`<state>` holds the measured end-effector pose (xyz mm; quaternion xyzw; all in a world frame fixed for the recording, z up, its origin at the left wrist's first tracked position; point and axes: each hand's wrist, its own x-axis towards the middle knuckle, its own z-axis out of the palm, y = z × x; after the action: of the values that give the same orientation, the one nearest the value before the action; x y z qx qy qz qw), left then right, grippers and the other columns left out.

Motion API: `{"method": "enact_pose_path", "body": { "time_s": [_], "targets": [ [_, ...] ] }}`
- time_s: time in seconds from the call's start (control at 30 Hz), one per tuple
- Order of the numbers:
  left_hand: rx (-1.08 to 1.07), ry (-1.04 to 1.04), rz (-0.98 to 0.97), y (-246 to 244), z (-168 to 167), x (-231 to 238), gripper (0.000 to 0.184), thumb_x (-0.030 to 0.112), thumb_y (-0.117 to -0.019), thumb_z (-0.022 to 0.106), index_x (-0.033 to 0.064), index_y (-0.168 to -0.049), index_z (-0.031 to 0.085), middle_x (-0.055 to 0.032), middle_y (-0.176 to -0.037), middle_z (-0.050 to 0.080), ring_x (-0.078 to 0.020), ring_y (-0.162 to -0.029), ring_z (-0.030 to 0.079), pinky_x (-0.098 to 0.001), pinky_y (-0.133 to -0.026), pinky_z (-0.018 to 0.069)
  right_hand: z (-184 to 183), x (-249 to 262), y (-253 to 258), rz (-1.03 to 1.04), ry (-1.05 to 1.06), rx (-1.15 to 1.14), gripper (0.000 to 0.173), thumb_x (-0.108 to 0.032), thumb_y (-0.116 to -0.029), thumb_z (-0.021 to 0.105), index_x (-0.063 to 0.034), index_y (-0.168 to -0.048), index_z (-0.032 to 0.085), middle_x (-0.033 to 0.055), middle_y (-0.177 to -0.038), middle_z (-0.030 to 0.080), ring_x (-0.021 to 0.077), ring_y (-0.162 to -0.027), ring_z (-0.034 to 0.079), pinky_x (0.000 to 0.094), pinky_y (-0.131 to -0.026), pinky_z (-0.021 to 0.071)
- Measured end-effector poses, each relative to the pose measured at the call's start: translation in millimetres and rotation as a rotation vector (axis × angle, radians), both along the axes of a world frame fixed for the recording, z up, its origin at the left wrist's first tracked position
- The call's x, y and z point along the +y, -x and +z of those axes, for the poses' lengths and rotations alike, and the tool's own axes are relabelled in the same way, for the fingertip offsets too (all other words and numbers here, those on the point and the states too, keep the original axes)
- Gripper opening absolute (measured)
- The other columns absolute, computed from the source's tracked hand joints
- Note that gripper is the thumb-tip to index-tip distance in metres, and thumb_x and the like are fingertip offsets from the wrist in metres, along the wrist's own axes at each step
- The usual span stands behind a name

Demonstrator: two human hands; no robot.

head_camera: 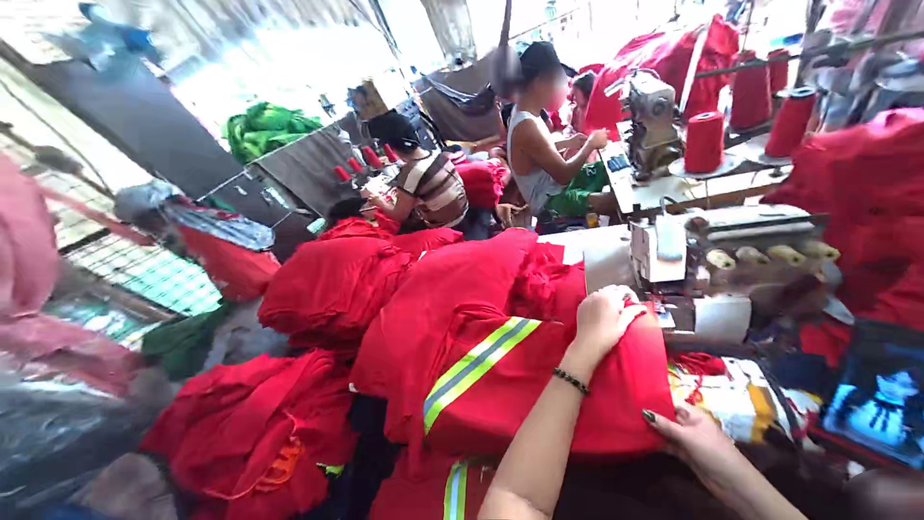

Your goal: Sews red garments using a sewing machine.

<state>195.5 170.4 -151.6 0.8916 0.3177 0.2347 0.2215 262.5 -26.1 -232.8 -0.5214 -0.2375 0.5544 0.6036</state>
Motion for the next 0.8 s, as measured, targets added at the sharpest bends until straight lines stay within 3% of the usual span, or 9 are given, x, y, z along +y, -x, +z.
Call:
{"method": "enact_pose_path", "body": {
  "time_s": [0.07,0.17,0.33,0.5,0.6,0.73,0.8],
  "targets": [
    [-0.004,0.014,0.059,-3,-1,-5,0.029,0.026,-0.0976,0.066,0.0043,-0.115,0.072,-0.0144,-0.120,0.072,-0.0288,-0.114,0.067,-0.0483,-0.100,0.0505,-4,0,-2,-0.022,0.031,0.046,0.016,0.006,-0.0961,0.059,0.0010,-0.111,0.059,0.0093,-0.086,0.075,0.0191,-0.071,0.075,0.0372,-0.067,0.0647],
    [-0.047,-0.005,0.087,-4,-4,-8,0.031,0.027,-0.0957,0.070,0.0055,-0.118,0.070,-0.0159,-0.123,0.070,-0.0306,-0.107,0.068,-0.0484,-0.095,0.0515,-7,-1,-3,-0.016,0.037,0.064,0.019,0.007,-0.0941,0.060,-0.0001,-0.111,0.060,0.0082,-0.087,0.075,0.0179,-0.073,0.075,0.0354,-0.068,0.0644],
    [-0.123,-0.075,0.080,-6,-12,-5,0.023,0.021,-0.0965,0.067,0.0039,-0.111,0.072,-0.0166,-0.118,0.070,-0.0318,-0.102,0.070,-0.0469,-0.089,0.0551,-16,-1,6,0.095,-0.097,0.067,0.028,0.008,-0.0832,0.070,-0.0011,-0.109,0.067,0.0051,-0.096,0.077,0.0138,-0.090,0.075,0.0334,-0.087,0.0621],
    [-0.155,-0.100,0.108,-8,-16,-5,0.021,0.020,-0.0966,0.068,0.0039,-0.109,0.073,-0.0152,-0.114,0.071,-0.0296,-0.100,0.070,-0.0451,-0.088,0.0551,-26,-2,22,0.077,-0.061,0.163,0.019,0.010,-0.0863,0.066,-0.0010,-0.101,0.068,0.0063,-0.091,0.077,0.0155,-0.086,0.074,0.0349,-0.086,0.0621],
    [-0.174,-0.085,0.124,-8,-16,-3,0.019,0.018,-0.0958,0.068,0.0041,-0.107,0.074,-0.0145,-0.113,0.071,-0.0283,-0.098,0.071,-0.0441,-0.086,0.0557,-19,-3,24,0.012,-0.031,0.278,0.018,0.010,-0.0912,0.057,-0.0027,-0.104,0.060,0.0067,-0.090,0.076,0.0156,-0.083,0.075,0.0335,-0.084,0.0628],
    [-0.225,-0.079,0.157,-12,-18,-3,0.016,0.015,-0.0940,0.069,0.0051,-0.105,0.074,-0.0136,-0.111,0.072,-0.0272,-0.096,0.070,-0.0436,-0.084,0.0558,-13,-4,22,-0.027,-0.028,0.387,0.023,0.011,-0.0913,0.055,-0.0051,-0.107,0.057,0.0075,-0.090,0.076,0.0159,-0.081,0.075,0.0335,-0.079,0.0637],
    [-0.203,-0.071,0.188,-14,-16,-5,0.016,0.015,-0.0951,0.067,0.0060,-0.106,0.074,-0.0131,-0.112,0.072,-0.0270,-0.098,0.070,-0.0432,-0.085,0.0557,-12,-3,24,0.004,-0.047,0.432,0.016,0.001,-0.0975,0.054,-0.0060,-0.112,0.054,0.0092,-0.095,0.075,0.0181,-0.086,0.075,0.0365,-0.083,0.0630]
  ]
}}
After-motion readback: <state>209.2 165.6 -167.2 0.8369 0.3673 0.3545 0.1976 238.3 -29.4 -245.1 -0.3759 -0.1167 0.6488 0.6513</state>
